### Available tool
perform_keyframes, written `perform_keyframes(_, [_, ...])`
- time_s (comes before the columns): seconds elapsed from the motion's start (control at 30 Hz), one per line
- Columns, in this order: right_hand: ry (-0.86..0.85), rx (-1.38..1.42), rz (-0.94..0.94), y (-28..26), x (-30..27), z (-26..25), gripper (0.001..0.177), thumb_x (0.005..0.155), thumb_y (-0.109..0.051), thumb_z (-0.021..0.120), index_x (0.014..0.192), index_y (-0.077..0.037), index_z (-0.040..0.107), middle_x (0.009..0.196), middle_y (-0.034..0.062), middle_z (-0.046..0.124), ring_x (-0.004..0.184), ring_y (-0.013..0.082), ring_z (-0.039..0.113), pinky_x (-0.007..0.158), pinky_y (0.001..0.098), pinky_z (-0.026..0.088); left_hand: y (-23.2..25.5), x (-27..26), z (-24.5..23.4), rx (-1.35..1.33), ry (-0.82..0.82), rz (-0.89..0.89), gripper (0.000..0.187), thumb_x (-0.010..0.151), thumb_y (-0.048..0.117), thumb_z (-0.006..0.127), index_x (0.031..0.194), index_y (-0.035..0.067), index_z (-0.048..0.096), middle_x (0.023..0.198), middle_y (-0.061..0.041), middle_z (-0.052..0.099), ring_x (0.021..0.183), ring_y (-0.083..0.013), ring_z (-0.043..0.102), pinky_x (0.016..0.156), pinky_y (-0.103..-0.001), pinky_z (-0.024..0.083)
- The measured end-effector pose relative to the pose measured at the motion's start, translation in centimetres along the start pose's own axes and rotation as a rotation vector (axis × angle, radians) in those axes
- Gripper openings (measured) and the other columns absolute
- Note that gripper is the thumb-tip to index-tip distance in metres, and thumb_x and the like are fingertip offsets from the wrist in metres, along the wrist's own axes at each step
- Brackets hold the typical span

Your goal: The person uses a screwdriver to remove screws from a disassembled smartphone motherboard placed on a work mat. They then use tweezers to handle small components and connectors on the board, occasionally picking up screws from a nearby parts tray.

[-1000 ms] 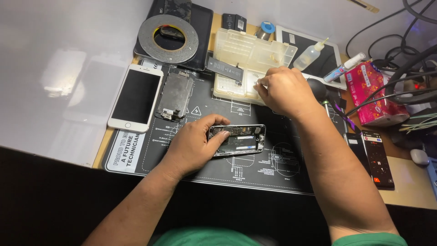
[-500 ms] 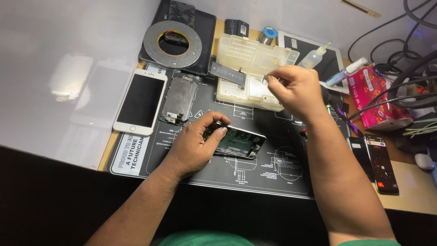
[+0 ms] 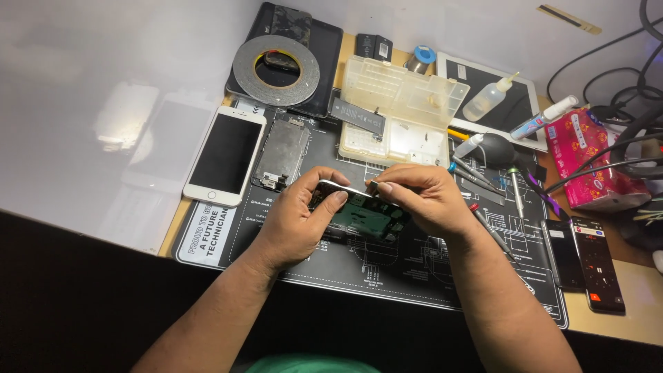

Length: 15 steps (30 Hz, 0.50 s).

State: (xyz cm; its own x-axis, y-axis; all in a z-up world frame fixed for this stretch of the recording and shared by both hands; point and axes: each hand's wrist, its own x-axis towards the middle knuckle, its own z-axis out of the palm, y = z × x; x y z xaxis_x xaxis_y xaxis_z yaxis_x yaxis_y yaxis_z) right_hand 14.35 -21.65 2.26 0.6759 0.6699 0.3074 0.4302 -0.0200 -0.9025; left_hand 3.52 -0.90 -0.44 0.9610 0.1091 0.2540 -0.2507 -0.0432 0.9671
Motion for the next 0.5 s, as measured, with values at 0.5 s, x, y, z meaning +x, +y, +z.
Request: perform_keyframes(0.5, [0.089, 0.204, -0.072, 1.4, -0.7, 0.0, 0.022, 0.093, -0.005, 0.064, 0.072, 0.002, 0.063, 0.096, 0.0247, 0.073, 0.075, 0.0196, 0.068, 0.066, 0.0307, 0.054, 0.1, 0.1, 0.0, 0.017, -0.03, -0.062, 0.016, 0.096, 0.013, 0.066, 0.109, 0.004, 0.07, 0.092, -0.014, 0.078, 0.09, -0.0195, 0.07, 0.083, -0.039, 0.058])
